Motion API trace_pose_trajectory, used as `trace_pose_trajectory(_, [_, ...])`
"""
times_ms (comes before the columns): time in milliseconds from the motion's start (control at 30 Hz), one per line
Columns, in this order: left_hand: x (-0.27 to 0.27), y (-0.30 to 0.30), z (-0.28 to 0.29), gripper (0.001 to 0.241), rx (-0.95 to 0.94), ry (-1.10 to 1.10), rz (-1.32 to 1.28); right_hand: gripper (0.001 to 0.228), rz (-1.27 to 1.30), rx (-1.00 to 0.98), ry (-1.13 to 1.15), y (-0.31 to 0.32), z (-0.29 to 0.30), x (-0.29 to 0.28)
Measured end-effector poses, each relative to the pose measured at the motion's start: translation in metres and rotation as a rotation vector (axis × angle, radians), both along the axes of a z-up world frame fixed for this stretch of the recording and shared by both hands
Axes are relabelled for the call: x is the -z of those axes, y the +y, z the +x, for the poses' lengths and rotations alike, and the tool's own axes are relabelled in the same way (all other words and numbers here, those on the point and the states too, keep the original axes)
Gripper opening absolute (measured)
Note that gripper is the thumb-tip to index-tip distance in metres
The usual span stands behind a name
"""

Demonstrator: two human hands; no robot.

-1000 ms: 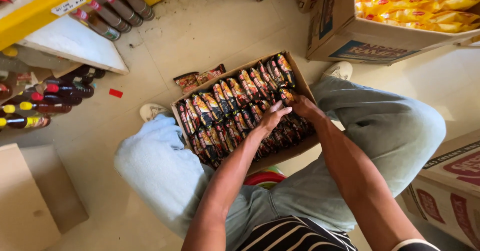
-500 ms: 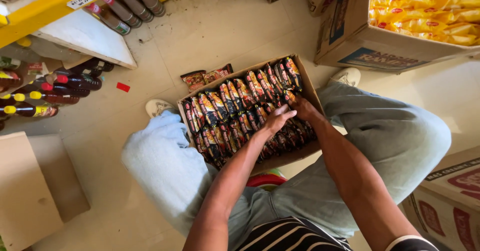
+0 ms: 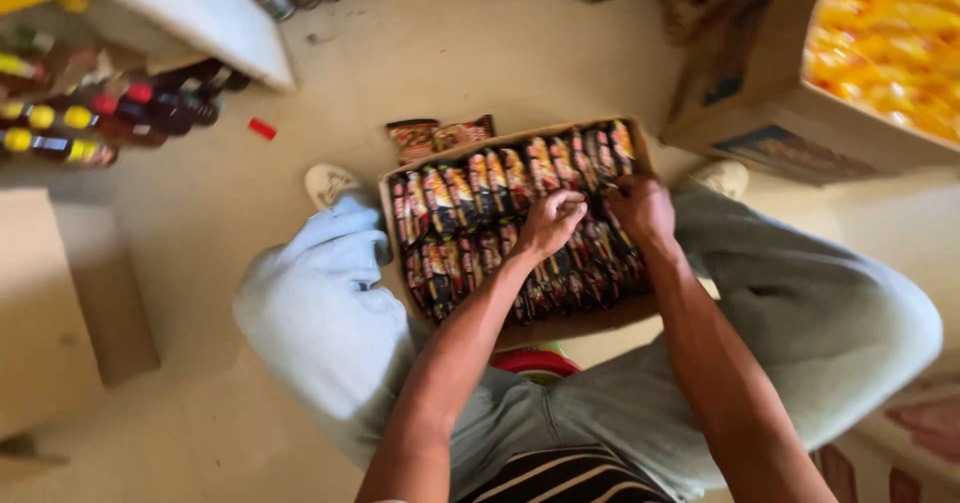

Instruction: The person organizes individual packets of instant noodles into a cardboard box on the shop floor.

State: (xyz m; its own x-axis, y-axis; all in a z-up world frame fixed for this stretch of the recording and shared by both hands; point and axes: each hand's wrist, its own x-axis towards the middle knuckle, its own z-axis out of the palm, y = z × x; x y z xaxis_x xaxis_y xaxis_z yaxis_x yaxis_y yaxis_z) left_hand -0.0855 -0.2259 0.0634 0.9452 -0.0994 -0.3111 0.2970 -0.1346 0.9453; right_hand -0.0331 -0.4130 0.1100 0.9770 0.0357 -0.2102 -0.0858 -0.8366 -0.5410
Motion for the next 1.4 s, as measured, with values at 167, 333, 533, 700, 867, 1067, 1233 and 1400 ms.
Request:
trace_pose_trajectory(167, [-0.008,0.071,0.009,0.029,-0.238,-0.198,0.048,0.025,0.171,-0.138,-0.133,0.029,0.016,0.003])
trace_pose_trajectory(333, [0.011,0.174,0.032,0.020,-0.596,-0.309,-0.239,0.017,0.142,-0.267,-0.327,0.075,0.043,0.010])
trace_pose_trajectory(533, [0.072,0.299,0.054,0.021,-0.863,-0.181,0.149,0.015,0.296,-0.412,-0.302,0.156,0.099,0.018])
trace_pose_trajectory(700, [0.125,0.331,0.057,0.033,-0.634,0.254,0.271,0.024,0.238,-0.552,-0.054,0.228,0.149,0.046])
trace_pose_trajectory(867, [0.204,0.323,0.068,0.042,-0.501,0.253,0.377,0.052,-0.002,-0.738,0.278,0.273,0.191,0.144])
trace_pose_trajectory(1067, [0.185,0.309,0.077,0.053,-0.529,0.209,0.217,0.088,-0.282,-0.973,0.443,0.304,0.187,0.182])
trace_pose_trajectory(1233, [0.179,0.313,0.079,0.051,-0.360,0.464,0.185,0.069,-0.513,-0.931,0.414,0.304,0.182,0.182])
trace_pose_trajectory(1400, [0.168,0.312,0.087,0.054,-0.271,0.203,0.079,0.051,-0.432,-0.945,0.361,0.291,0.178,0.139])
